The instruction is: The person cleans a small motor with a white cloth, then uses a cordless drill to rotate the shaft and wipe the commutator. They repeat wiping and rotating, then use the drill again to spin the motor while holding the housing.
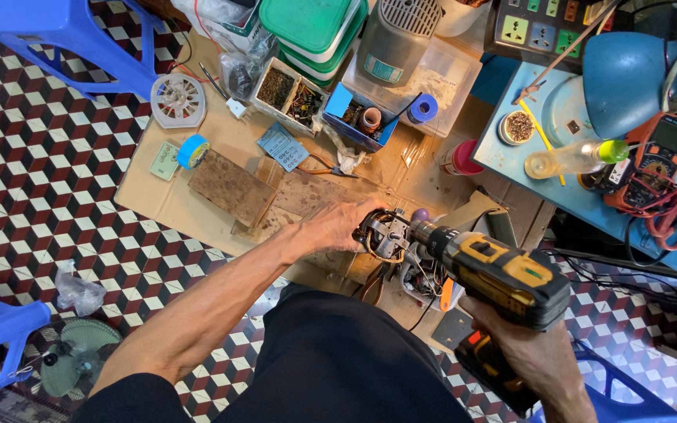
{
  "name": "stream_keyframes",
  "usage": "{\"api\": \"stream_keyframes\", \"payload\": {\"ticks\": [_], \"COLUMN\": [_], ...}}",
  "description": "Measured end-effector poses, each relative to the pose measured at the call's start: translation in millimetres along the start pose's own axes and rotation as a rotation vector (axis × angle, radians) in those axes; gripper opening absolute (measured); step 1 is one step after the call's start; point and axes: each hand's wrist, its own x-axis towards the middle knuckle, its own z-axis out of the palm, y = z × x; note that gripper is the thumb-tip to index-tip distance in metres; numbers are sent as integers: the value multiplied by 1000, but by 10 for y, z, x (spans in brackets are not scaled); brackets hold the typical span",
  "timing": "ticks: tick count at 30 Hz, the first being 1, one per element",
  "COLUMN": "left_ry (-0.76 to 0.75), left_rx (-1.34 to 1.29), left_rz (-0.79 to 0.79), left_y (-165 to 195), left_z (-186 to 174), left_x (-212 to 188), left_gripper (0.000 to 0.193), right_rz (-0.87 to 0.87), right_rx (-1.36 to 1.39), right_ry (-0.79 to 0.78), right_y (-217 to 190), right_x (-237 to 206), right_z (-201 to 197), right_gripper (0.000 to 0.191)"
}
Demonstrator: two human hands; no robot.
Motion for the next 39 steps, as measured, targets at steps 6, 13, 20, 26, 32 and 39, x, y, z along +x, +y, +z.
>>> {"api": "stream_keyframes", "payload": {"ticks": [6, 13, 20, 26, 32, 39], "left_ry": [16, -7, 69, 38, 114, 123], "left_rx": [29, -47, -80, -107, -221, -361], "left_rz": [-22, -118, 27, 0, 95, 73], "left_y": [148, 113, 7, -14, -20, 70], "left_z": [-78, -39, 14, 14, 105, 32], "left_x": [-44, -73, -22, -51, -195, -314], "left_gripper": [105, 117, 121, 120, 129, 123], "right_rz": [-181, -115, -54, -80, 15, 44], "right_rx": [-180, -246, -215, -214, -246, -312], "right_ry": [-192, -234, -177, -190, -241, -372], "right_y": [-583, -1126, -1088, -1080, -1177, -1489], "right_x": [329, 443, 442, 523, 610, 819], "right_z": [-223, -130, -38, -7, 26, -23], "right_gripper": [37, 27, 22, 21, 22, 17]}}
